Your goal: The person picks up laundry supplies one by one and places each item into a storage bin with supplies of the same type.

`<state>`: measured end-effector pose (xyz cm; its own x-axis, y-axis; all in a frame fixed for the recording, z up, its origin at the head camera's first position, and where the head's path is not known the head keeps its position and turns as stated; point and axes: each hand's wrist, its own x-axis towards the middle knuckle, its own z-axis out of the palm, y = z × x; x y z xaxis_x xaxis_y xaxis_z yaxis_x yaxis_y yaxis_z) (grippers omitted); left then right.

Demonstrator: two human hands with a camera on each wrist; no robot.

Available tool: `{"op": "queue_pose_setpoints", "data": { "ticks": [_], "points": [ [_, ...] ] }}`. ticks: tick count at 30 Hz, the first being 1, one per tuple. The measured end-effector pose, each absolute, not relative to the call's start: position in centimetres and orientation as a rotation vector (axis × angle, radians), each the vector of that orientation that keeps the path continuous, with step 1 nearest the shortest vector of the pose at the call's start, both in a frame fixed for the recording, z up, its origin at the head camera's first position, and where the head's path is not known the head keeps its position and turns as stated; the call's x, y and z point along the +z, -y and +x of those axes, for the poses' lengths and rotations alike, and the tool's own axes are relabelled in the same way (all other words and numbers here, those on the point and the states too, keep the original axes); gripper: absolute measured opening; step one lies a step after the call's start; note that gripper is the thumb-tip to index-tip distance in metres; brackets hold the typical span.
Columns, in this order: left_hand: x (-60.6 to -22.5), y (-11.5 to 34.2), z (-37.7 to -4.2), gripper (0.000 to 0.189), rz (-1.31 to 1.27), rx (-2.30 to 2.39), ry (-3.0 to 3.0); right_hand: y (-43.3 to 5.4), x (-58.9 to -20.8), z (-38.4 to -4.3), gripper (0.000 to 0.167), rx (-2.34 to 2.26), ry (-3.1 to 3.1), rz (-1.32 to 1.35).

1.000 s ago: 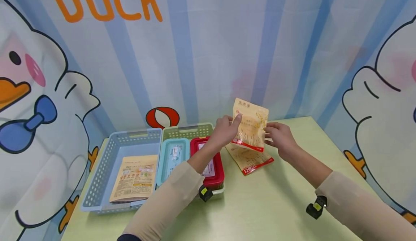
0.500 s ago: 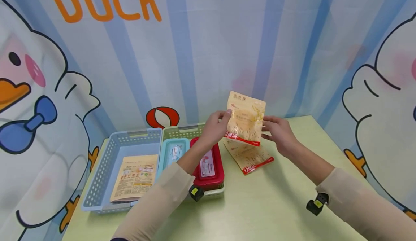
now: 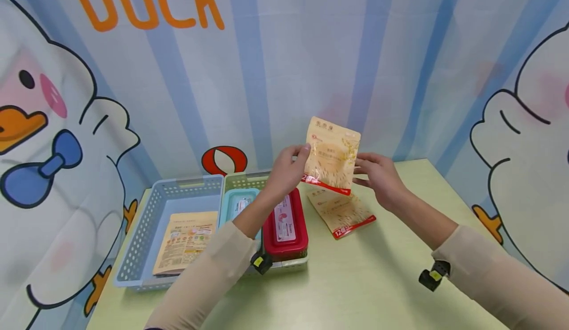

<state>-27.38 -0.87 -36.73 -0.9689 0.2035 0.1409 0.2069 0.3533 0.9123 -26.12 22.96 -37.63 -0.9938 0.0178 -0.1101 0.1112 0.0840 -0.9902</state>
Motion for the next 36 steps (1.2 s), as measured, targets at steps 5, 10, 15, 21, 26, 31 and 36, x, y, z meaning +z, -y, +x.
{"op": "queue_pose_setpoints", "data": {
  "ticks": [5,10,15,21,26,31,36],
  "points": [
    [-36.7,1.6,-27.3,0.063,-0.397,-1.732,2.594,-22.7,-37.0,-25.8,0.053,-2.086,-2.259,0.106],
    [-36.6,2.6,-26.8,0.063,-0.343,-1.719,2.62,-22.1,-36.6,-25.5,0.053,-2.088,-2.25,0.072],
    [-36.7,3.1,-26.4,0.062,-0.338,-1.692,2.633,-21.9,-36.7,-25.4,0.053,-2.093,-2.241,0.064],
    [-36.6,3.5,-26.1,0.061,-0.314,-1.688,2.635,-21.7,-36.9,-25.5,0.053,-2.103,-2.244,0.041],
    [-36.6,4.0,-25.7,0.06,-0.319,-1.693,2.634,-21.3,-37.2,-25.4,0.054,-2.096,-2.246,0.013],
    [-36.8,4.5,-25.6,0.058,-0.317,-1.676,2.655,-21.0,-37.5,-25.3,0.054,-2.113,-2.23,0.007],
    [-36.7,5.1,-25.5,0.059,-0.315,-1.644,2.695,-20.5,-37.6,-25.3,0.057,-2.152,-2.211,0.0]
  ]
}}
